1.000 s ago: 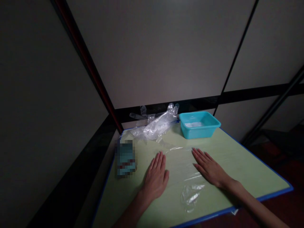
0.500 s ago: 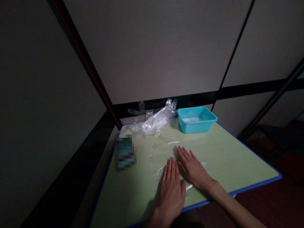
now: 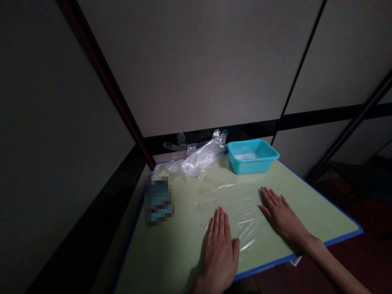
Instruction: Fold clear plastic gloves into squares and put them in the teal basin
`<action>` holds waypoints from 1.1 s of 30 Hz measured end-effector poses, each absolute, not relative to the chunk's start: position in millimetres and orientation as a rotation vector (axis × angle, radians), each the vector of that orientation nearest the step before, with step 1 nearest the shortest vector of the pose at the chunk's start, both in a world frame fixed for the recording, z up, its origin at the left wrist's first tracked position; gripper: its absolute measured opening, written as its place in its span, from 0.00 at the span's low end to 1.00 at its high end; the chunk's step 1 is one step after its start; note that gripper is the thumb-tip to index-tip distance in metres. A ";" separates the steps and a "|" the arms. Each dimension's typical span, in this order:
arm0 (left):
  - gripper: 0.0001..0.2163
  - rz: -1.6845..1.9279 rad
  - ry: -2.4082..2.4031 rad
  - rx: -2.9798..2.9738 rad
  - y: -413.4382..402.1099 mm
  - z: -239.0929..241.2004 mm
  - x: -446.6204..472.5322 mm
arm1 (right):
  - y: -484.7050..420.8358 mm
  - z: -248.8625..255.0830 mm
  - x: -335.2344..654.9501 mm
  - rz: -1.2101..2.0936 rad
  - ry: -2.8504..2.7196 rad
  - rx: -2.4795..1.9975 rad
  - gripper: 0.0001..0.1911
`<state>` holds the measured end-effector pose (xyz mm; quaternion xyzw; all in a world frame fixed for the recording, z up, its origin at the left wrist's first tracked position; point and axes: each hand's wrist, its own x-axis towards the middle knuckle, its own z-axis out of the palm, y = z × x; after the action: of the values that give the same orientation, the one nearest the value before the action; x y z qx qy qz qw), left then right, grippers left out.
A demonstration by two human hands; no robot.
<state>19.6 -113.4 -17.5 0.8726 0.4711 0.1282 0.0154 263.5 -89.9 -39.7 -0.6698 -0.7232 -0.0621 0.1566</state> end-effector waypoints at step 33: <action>0.20 0.471 1.156 2.627 -111.9 6.7 -72.4 | -123.1 23.6 202.9 0.320 -2.547 -1.230 0.14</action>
<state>-72.4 -111.9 6.7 0.8971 0.3949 0.1607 0.1161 202.9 -123.1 23.6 -0.4274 -0.8851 0.1111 0.1468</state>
